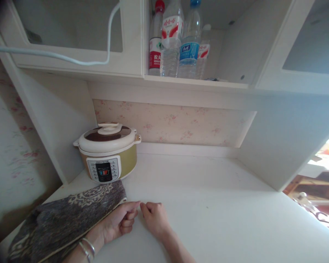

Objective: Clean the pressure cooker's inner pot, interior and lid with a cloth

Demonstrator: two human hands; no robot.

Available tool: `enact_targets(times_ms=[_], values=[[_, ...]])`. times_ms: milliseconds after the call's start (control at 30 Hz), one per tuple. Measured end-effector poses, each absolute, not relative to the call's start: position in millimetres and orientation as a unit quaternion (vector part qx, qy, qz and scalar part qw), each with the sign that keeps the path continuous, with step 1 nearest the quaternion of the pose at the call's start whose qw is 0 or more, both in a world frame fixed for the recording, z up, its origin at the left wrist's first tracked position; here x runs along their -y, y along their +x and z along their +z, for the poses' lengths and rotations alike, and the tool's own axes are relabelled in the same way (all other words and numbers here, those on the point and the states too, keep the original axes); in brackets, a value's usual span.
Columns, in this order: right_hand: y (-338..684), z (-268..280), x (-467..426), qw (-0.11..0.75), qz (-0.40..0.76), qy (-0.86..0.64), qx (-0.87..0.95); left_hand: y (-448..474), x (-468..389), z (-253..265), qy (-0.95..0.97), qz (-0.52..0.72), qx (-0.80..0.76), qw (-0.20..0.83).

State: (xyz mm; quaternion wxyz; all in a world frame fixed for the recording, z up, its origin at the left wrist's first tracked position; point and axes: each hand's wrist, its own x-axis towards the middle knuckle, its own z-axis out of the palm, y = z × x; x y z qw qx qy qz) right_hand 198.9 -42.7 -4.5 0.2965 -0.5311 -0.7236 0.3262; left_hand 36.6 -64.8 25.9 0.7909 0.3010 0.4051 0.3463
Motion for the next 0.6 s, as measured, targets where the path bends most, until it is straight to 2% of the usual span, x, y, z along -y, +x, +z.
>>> enact_targets(times_ms=[600], values=[[198.8, -4.6, 42.9, 0.300, 0.319, -0.531, 0.726, 35.8, 63.8, 24.5, 0.297, 0.344, -0.403, 0.795]])
